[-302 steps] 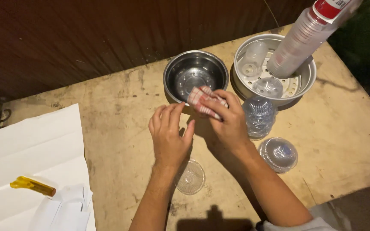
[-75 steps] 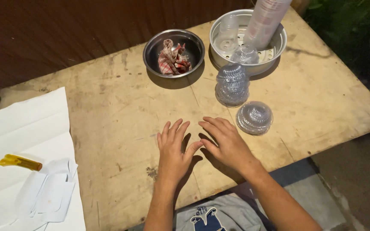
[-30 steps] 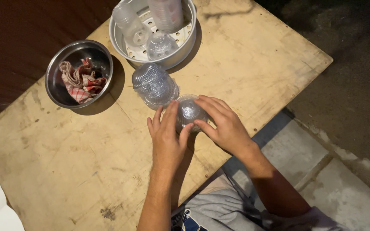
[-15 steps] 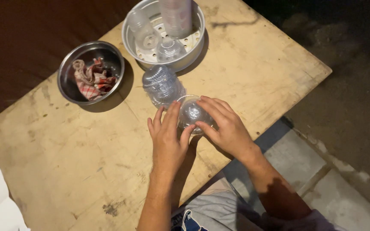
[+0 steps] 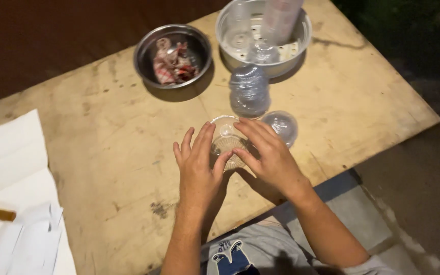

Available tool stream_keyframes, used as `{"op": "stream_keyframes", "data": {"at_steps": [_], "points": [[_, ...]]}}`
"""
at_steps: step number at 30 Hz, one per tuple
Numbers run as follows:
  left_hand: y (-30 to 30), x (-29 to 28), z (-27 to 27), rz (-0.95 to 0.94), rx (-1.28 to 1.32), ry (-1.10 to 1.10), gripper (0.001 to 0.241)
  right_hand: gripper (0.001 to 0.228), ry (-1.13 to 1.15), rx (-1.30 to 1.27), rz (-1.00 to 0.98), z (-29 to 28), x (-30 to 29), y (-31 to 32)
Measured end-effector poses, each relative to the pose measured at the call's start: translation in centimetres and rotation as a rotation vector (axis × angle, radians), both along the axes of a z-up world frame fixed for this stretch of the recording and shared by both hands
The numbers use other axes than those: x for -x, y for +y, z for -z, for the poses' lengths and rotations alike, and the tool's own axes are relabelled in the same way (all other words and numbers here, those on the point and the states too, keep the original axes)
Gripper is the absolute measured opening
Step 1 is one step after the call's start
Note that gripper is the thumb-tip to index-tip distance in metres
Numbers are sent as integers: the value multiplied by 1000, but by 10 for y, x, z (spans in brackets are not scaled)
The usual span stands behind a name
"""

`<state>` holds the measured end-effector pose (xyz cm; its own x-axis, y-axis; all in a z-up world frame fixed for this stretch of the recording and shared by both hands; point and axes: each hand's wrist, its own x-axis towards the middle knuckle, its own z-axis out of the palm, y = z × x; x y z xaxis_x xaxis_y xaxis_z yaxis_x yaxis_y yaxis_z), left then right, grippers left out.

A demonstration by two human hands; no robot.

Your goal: Cleaning and drying plastic cup lids with a cloth at a counter.

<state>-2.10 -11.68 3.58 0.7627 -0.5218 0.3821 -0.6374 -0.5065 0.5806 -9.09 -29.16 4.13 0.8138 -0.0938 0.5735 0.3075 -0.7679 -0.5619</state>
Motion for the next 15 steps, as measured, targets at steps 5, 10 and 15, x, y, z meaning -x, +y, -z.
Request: {"op": "stream_keyframes", "data": {"at_steps": [5, 10, 15], "points": [[42, 4, 0, -93, 9, 41, 68, 49, 18, 9, -81, 2, -15, 39], [82, 7, 14, -195, 5, 77, 68, 49, 43, 10, -173, 13, -26, 75], [115, 3, 31, -250, -33, 164, 69, 52, 115, 35, -253, 28, -36, 102]]}}
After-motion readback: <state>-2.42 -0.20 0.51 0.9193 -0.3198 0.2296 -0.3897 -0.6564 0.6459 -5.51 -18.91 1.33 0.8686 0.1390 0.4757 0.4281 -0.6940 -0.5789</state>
